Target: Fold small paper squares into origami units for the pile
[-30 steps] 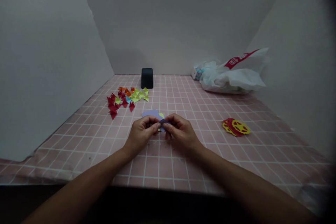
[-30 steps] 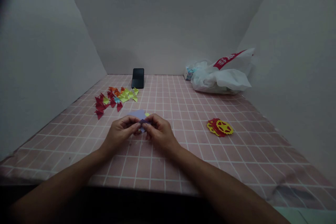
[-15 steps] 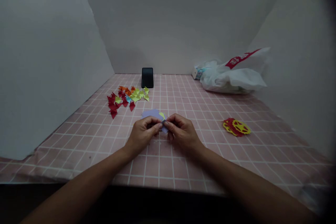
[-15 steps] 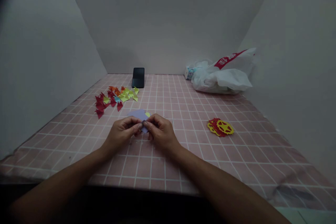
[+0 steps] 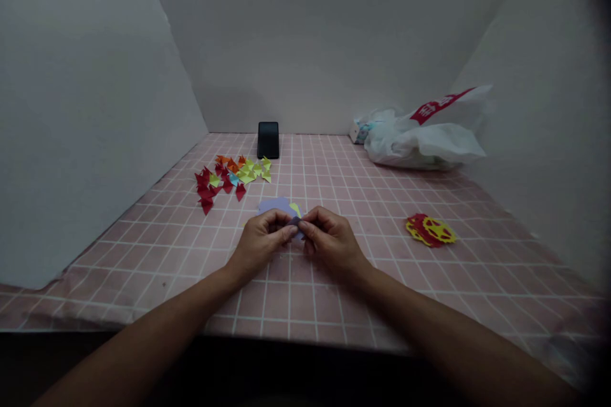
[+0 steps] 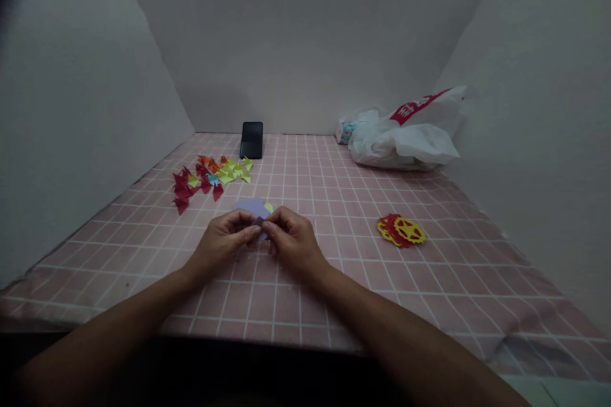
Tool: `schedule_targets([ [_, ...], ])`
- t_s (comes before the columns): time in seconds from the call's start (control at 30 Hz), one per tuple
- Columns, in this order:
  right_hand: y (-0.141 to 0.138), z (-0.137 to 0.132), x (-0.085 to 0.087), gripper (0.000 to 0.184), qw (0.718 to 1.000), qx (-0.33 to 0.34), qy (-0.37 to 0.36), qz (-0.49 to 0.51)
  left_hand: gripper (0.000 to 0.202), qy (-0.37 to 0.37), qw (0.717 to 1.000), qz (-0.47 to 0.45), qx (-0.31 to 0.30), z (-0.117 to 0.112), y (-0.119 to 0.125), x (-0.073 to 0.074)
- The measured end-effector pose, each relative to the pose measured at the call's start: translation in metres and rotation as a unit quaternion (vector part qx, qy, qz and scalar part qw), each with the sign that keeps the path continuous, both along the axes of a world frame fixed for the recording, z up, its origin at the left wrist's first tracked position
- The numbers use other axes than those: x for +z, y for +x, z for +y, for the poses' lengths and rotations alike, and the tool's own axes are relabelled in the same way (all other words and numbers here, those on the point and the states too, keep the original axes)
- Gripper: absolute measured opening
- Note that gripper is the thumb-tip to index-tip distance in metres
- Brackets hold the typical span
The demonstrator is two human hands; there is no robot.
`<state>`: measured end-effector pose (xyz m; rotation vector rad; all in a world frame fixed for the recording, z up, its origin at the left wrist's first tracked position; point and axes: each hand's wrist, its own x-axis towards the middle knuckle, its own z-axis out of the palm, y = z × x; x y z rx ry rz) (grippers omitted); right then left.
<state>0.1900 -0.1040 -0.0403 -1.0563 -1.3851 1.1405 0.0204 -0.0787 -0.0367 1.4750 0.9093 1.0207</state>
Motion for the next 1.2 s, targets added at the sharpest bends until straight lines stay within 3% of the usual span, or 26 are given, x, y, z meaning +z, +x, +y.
schedule_targets([
  [0.3, 0.0, -0.001, -0.001, 0.023, 0.999, -0.014, 0.007, -0.045, 0.015, -0.033, 0.999, 0.005, 0.005, -0.002, 0.0, 0.001],
  [0.53, 0.003, 0.0, 0.004, 0.011, 0.973, -0.07, 0.153, -0.159, 0.011, 0.01, 1.0, 0.024, -0.007, -0.002, 0.0, 0.003],
  [0.67, 0.003, 0.001, 0.006, 0.013, 0.963, -0.06, 0.2, -0.171, 0.012, 0.028, 0.997, 0.064, -0.034, -0.004, -0.001, 0.003],
  [0.87, 0.007, 0.002, 0.009, 0.026, 0.972, -0.024, 0.163, -0.17, 0.017, -0.017, 0.995, 0.065, -0.075, -0.005, -0.001, 0.002],
  [1.0, 0.009, 0.005, 0.009, 0.021, 0.981, -0.005, 0.13, -0.147, 0.019, -0.039, 0.998, 0.032, -0.039, -0.002, -0.001, 0.0],
  [1.2, 0.008, 0.005, 0.011, 0.018, 0.979, -0.019, 0.153, -0.137, 0.019, -0.042, 0.999, 0.017, 0.0, 0.0, 0.001, 0.003],
])
